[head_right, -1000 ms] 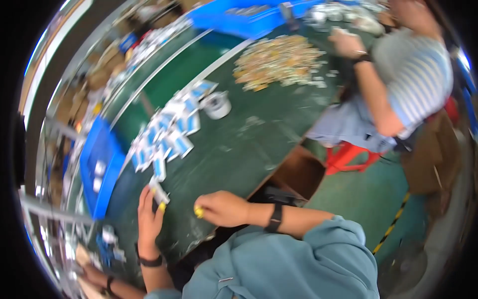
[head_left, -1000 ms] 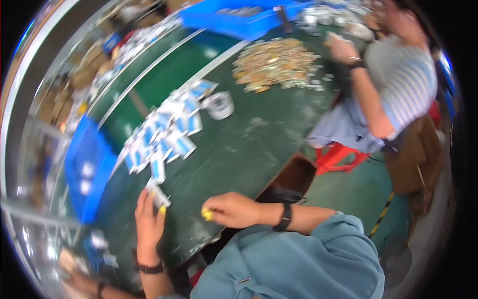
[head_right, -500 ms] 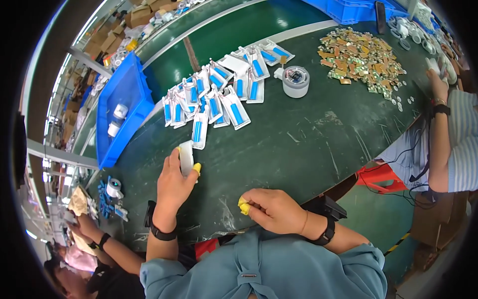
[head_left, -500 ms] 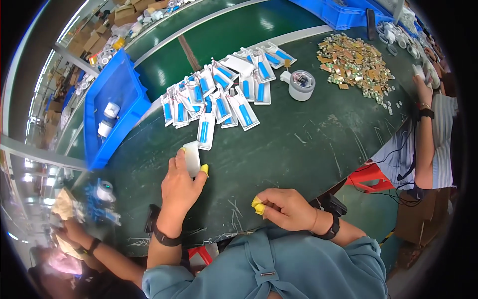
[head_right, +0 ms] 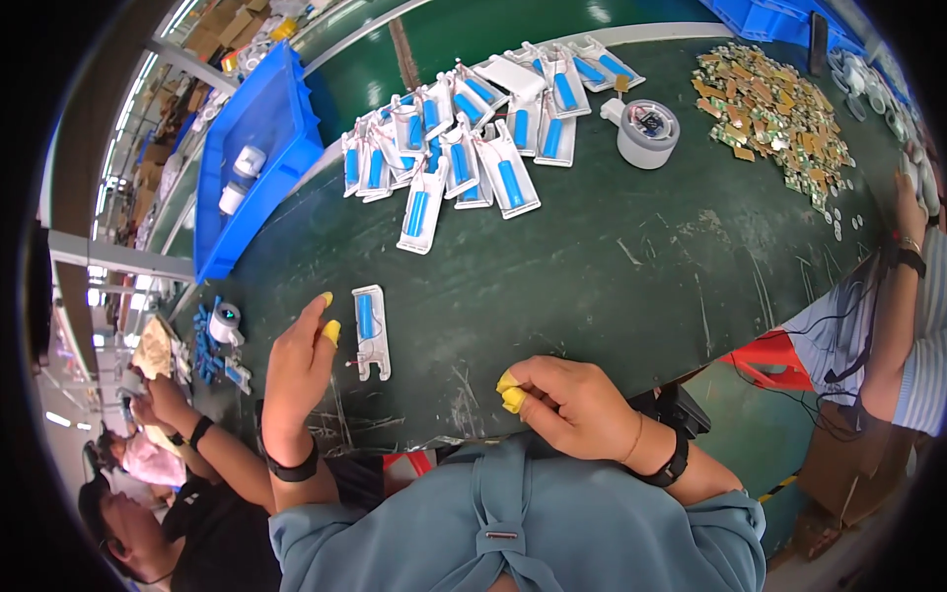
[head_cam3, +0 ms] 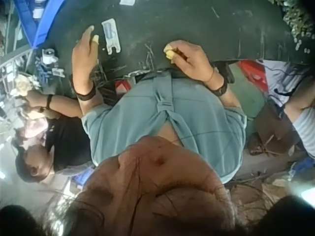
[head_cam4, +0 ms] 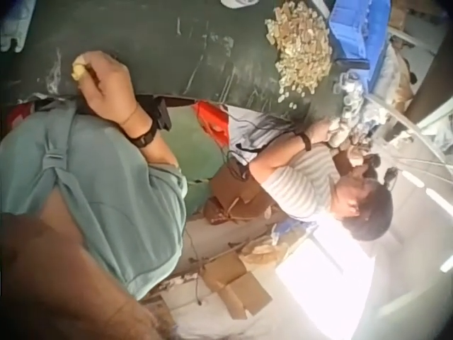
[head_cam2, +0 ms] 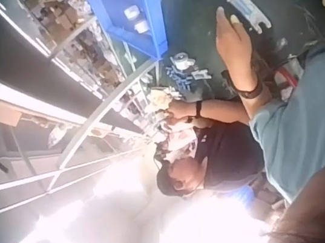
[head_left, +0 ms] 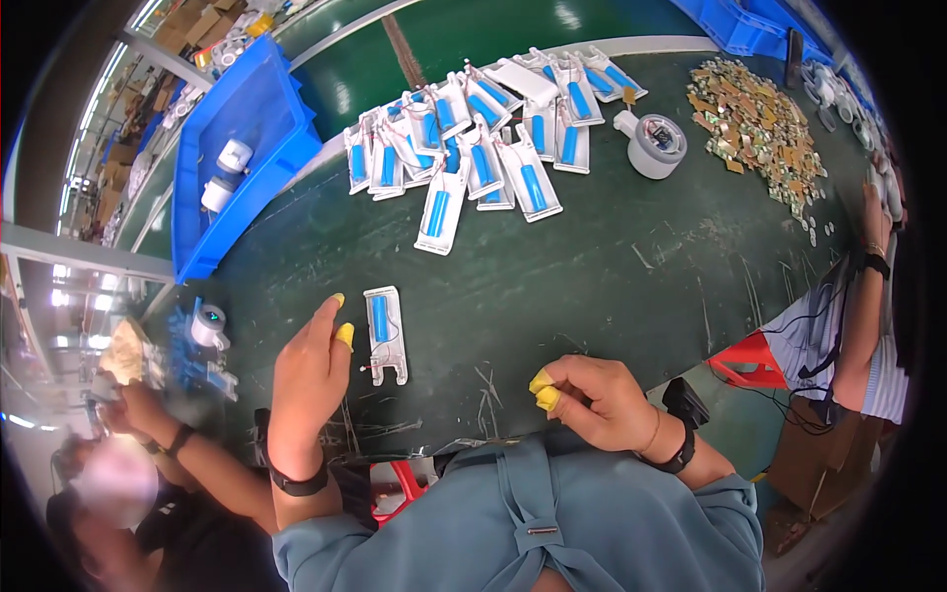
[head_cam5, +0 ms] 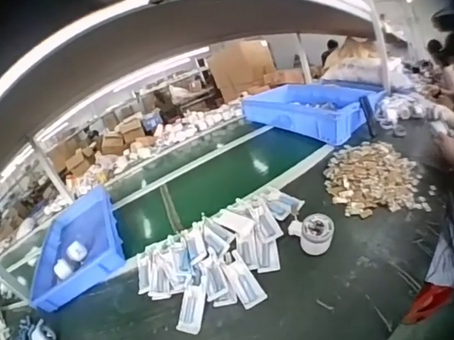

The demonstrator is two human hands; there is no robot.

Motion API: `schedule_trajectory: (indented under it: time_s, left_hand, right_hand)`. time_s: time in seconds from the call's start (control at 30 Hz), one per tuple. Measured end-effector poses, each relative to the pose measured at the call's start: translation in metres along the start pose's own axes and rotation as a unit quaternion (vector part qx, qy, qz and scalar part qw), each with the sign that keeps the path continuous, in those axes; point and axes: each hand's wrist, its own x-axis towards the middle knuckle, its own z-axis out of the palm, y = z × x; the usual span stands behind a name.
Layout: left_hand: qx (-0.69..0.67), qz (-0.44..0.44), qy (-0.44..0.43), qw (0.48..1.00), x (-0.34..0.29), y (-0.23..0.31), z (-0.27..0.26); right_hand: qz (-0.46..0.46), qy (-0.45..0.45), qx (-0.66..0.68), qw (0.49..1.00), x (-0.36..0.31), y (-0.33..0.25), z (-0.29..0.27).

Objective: Assembling small electric fans by fitting blades and motor components into housings on a production line.

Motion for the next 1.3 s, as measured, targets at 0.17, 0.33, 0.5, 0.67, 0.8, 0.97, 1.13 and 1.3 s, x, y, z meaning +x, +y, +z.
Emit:
schedule_trajectory:
  time_s: [0.17, 0.33, 0.5, 0.67, 0.8, 0.97, 1.13, 1.3]
  left_hand:
    - [-0.105, 0.091, -0.053, 0.989, -0.005, -0.012, -0.022]
    - [-0.072, 0.154, -0.123, 0.978, -0.005, -0.008, -0.025]
    - [-0.087, 0.211, -0.137, 0.964, 0.004, 0.000, -0.013]
    - [-0.070, 0.259, -0.131, 0.954, 0.013, 0.027, 0.001]
    - [-0.018, 0.412, -0.026, 0.911, 0.021, 0.059, 0.015]
    - [-0.217, 0.366, -0.106, 0.899, 0.028, 0.050, 0.056]
    - [-0.240, 0.320, -0.093, 0.912, 0.026, 0.051, 0.063]
    - [-0.238, 0.354, -0.098, 0.899, 0.030, 0.054, 0.067]
  right_hand:
    - [-0.002, -0.005, 0.006, 1.000, 0.000, 0.002, 0.001]
    - [0.000, -0.015, 0.005, 1.000, 0.001, 0.003, 0.000]
    - [0.013, 0.002, 0.007, 1.000, -0.004, -0.001, 0.001]
    - [-0.003, 0.017, -0.006, 1.000, 0.002, 0.001, 0.003]
    - [0.041, -0.005, 0.012, 0.999, -0.002, -0.002, 0.002]
    - [0.029, -0.025, -0.178, 0.983, 0.010, -0.043, -0.044]
    - [-0.055, 0.250, -0.455, 0.853, 0.080, -0.041, -0.121]
    - [0.102, 0.264, -0.649, 0.706, 0.155, -0.013, -0.172]
